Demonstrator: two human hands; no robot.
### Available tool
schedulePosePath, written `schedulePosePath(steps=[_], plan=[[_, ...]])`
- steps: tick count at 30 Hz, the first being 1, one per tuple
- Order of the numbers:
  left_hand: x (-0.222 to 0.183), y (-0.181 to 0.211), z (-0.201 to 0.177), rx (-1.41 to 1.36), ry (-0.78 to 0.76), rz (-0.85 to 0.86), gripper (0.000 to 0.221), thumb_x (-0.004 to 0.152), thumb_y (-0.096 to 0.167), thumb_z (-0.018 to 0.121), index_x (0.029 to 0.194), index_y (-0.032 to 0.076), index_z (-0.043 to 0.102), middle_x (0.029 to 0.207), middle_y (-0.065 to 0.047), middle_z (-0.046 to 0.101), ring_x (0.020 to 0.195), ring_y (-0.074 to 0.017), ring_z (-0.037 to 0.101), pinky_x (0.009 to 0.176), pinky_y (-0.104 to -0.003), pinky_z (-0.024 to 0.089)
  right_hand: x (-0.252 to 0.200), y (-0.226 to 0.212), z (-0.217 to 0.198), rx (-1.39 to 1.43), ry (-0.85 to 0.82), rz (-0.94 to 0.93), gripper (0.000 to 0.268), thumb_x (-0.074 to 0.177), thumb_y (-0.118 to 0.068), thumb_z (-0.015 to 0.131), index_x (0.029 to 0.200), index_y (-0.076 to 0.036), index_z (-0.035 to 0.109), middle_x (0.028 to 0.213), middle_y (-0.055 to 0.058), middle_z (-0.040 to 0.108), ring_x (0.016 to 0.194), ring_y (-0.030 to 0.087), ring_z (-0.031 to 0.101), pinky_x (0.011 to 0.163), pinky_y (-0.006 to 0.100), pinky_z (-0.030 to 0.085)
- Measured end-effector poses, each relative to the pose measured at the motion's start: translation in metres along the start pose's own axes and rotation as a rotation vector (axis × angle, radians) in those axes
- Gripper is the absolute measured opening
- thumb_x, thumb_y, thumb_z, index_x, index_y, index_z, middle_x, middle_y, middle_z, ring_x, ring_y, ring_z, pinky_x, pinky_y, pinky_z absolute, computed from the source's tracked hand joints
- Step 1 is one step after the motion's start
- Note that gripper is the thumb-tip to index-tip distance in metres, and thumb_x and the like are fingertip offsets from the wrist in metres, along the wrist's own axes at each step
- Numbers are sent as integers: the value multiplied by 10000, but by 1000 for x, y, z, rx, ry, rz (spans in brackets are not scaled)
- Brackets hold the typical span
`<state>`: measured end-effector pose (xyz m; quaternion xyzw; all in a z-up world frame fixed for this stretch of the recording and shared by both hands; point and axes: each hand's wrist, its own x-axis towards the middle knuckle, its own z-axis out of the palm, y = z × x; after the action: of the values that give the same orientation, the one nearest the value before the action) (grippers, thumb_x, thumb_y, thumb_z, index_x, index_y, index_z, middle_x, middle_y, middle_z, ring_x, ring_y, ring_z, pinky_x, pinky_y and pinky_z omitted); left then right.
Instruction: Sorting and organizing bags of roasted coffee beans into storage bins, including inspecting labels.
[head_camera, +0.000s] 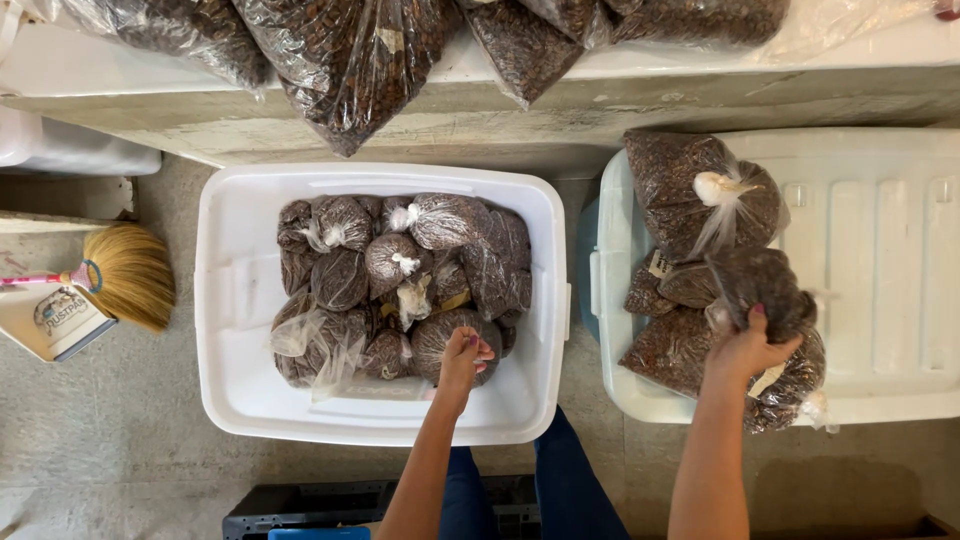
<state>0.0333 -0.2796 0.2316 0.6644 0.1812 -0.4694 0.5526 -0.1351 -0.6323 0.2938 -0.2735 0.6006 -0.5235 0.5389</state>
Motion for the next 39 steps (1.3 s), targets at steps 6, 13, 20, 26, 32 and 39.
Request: schedulePosePath(steps=[6,13,20,26,32,39], plan=[[24,-36,-8,-81,117,57,107,1081,201,397,1051,179,498,879,-40,671,765,-164,729,629,-237,531,162,137,-134,-561,157,180,742,826,-138,771,1413,-350,369,868,32,698,669,173,754,601,399,702],[47,-84,-33,-116,208,-19,113,1054,192,417,1103,165,515,883,-57,677,755,-205,754,617,-279,558,0,107,-76,-1192,-52,-766,813,830,88,829,1474,17,337,1388,328,317,1252,580,366,1076,685,278],[37,-124,-84,-234,338,-90,177,1010,201,421,1155,143,503,913,-76,629,764,-234,754,621,-298,568,-116,251,-25,-1101,-922,-1166,602,581,-70,801,1157,-143,645,1104,83,643,1057,346,627,884,520,494],[32,-165,-146,-233,384,-98,149,1019,190,406,1137,166,495,916,-51,621,797,-215,752,647,-276,550,-206,405,-25,-1577,-1352,-977,406,766,-319,693,1165,-312,613,1074,-32,653,1045,263,640,811,490,526],[30,-187,-211,-187,406,-27,138,1062,195,404,1118,148,522,875,-47,626,799,-209,750,690,-302,568,-304,488,-17,-1835,-1787,-692,481,851,-353,686,1284,-215,528,1190,106,643,1055,377,669,775,566,538],[41,-213,-264,-225,438,29,162,1053,202,452,1120,80,534,850,-82,611,794,-223,732,742,-316,573,-356,535,1,-2030,-1699,-634,803,810,-454,809,1448,-87,487,1338,225,554,1086,426,643,705,559,569]])
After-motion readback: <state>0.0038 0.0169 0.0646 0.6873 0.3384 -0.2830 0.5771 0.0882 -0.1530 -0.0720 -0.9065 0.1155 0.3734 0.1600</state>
